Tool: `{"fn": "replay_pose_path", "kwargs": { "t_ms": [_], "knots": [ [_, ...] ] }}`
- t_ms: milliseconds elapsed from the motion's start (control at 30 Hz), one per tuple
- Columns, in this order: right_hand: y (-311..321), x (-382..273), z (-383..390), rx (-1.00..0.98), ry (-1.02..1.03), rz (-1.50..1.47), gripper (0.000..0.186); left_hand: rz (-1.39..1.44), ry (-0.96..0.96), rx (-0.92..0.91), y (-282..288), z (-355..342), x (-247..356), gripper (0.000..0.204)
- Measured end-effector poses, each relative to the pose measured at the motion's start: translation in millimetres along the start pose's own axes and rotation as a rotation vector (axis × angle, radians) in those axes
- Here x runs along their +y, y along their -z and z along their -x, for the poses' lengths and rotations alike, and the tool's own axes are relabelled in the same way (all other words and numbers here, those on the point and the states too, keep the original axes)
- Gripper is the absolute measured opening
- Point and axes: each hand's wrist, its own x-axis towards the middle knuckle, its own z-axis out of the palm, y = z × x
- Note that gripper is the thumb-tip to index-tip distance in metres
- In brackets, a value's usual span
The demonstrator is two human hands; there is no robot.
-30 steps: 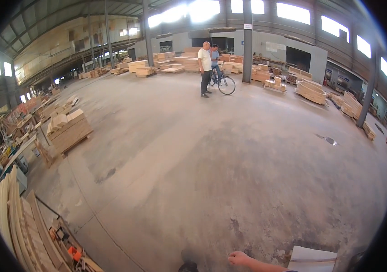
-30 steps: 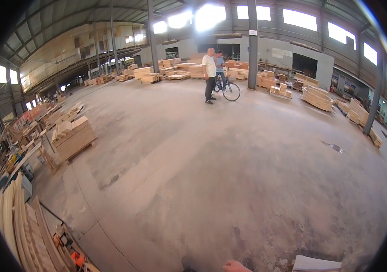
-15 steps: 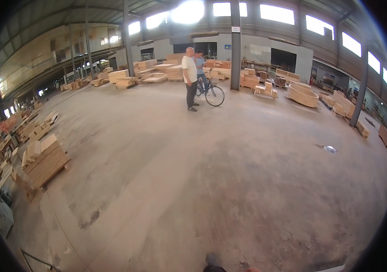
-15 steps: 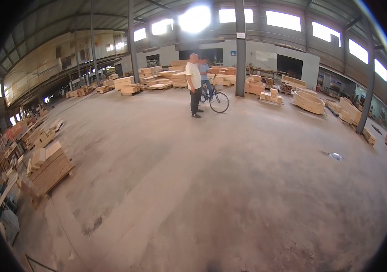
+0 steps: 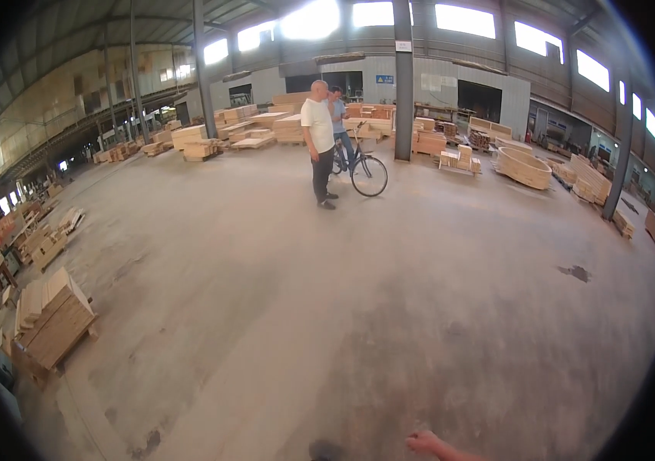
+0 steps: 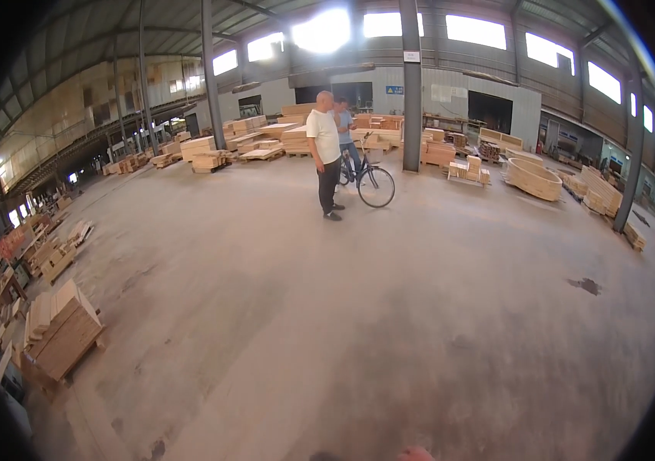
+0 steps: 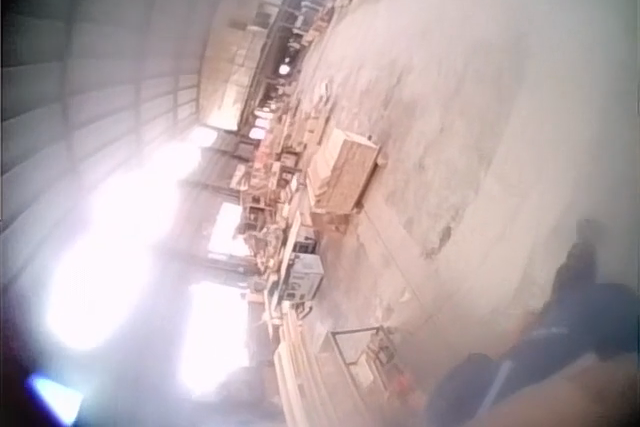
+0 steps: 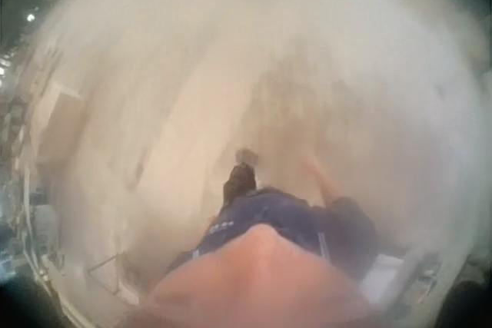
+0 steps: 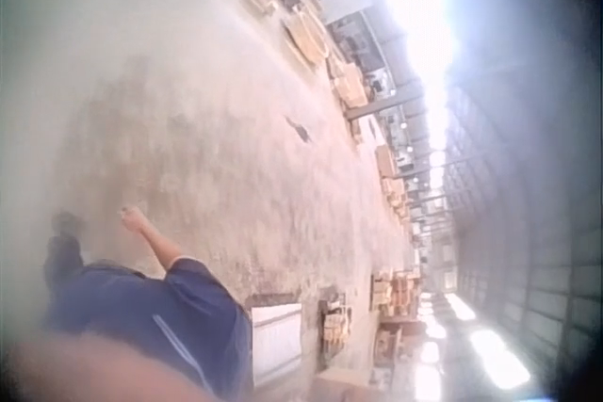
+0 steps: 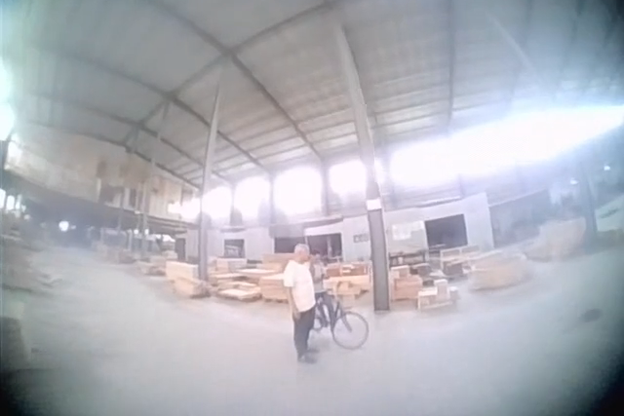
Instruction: The person marks lines on a wooden cabinet and various wooden boards using a square, a ruler, and a pen.
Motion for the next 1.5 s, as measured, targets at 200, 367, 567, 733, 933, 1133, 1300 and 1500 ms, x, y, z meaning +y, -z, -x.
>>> {"fn": "replay_pose_path", "kwargs": {
  "t_ms": [200, 367, 567, 733, 933, 1133, 1300, 1500],
  "knots": [
    [60.5, -184.2, -205.4, 0.006, 0.059, 0.017, 0.038, -0.088, 0.031, -0.096, 122.7, -172.8, 84.3, 0.045],
    [78.2, -252.2, -313.8, -0.196, -0.123, 0.179, 0.034, -0.235, 0.033, -0.072, 298.5, -311.7, 162.9, 0.044],
    [135.4, -405.6, -451.1, -0.255, -0.285, 0.048, 0.033, 0.103, -0.082, 0.400, 540.1, -543.5, 287.4, 0.050],
    [213.3, -544.3, -629.6, -0.266, -0.355, 0.105, 0.032, 0.279, 0.010, 0.381, 677.0, -664.0, 425.9, 0.050],
    [312.6, -837.9, -889.1, -0.143, -0.094, 0.174, 0.031, -0.167, -0.049, -0.139, 719.8, -753.2, 482.7, 0.048],
    [363.6, -1188.3, -1077.3, 0.119, 0.141, -0.077, 0.032, 0.015, 0.111, -0.110, 895.1, -943.2, 587.8, 0.048],
    [379.6, -1226.9, -1231.7, -0.183, -0.023, 0.005, 0.032, 0.083, 0.057, 0.058, 1128.6, -1143.7, 695.9, 0.047],
    [381.5, -1314.0, -1343.3, -0.359, -0.324, -0.021, 0.036, 0.252, -0.108, 0.431, 1435.9, -1335.8, 818.4, 0.047]
  ]
}}
